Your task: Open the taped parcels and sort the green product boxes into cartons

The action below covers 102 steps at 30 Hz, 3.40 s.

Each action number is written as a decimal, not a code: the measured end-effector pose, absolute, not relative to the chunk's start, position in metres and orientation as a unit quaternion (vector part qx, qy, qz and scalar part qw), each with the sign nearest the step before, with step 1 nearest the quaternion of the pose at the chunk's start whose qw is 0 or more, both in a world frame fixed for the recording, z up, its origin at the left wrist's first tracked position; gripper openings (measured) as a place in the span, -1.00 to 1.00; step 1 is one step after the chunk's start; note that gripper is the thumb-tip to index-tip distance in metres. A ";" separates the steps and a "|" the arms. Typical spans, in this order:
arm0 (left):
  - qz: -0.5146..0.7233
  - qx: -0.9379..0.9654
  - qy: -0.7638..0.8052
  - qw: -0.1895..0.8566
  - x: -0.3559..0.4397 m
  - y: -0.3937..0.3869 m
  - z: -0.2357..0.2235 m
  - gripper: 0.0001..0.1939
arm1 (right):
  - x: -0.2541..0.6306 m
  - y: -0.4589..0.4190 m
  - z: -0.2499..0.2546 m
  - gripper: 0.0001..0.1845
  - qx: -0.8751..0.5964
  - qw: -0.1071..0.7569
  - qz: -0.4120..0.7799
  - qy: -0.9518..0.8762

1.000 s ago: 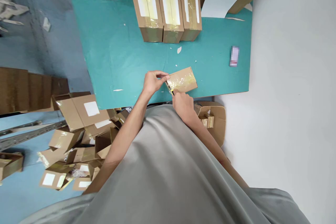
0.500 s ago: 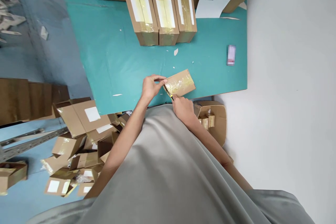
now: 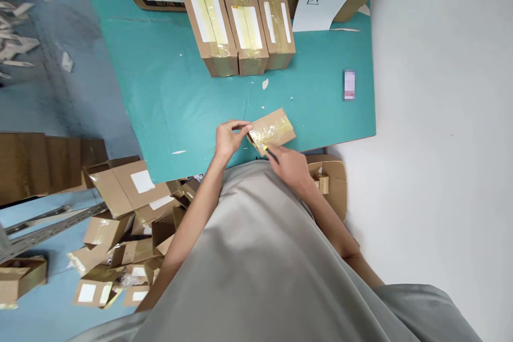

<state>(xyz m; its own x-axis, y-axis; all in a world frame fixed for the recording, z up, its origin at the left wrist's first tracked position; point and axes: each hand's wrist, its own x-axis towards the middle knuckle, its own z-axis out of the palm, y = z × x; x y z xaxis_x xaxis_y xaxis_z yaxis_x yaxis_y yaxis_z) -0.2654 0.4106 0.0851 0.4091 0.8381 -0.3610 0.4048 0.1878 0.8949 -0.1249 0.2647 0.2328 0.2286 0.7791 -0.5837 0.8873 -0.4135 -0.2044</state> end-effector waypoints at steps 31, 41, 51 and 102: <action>0.167 0.829 0.287 0.450 -0.182 0.381 0.097 -0.69 | -0.069 0.258 0.192 -0.41 0.873 0.039 -0.309 0.376; 0.163 0.828 0.288 0.453 -0.181 0.379 0.094 -0.68 | -0.083 0.284 0.208 -0.43 0.880 0.129 -0.305 0.340; 0.170 0.842 0.271 0.436 -0.182 0.377 0.088 -0.69 | -0.095 0.259 0.217 -0.46 0.879 0.167 -0.324 0.308; 0.257 0.587 0.441 0.629 -0.305 0.388 0.007 -0.53 | -0.084 0.337 0.163 -0.44 0.656 0.161 -0.293 0.677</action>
<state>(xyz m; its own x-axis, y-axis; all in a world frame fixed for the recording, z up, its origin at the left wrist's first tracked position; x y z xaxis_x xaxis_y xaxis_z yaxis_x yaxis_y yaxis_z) -0.3054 0.3881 0.0066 0.4787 0.8409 -0.2523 0.1938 0.1790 0.9646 -0.0840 0.3369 0.1632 -0.0879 0.7943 -0.6011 0.9821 -0.0317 -0.1855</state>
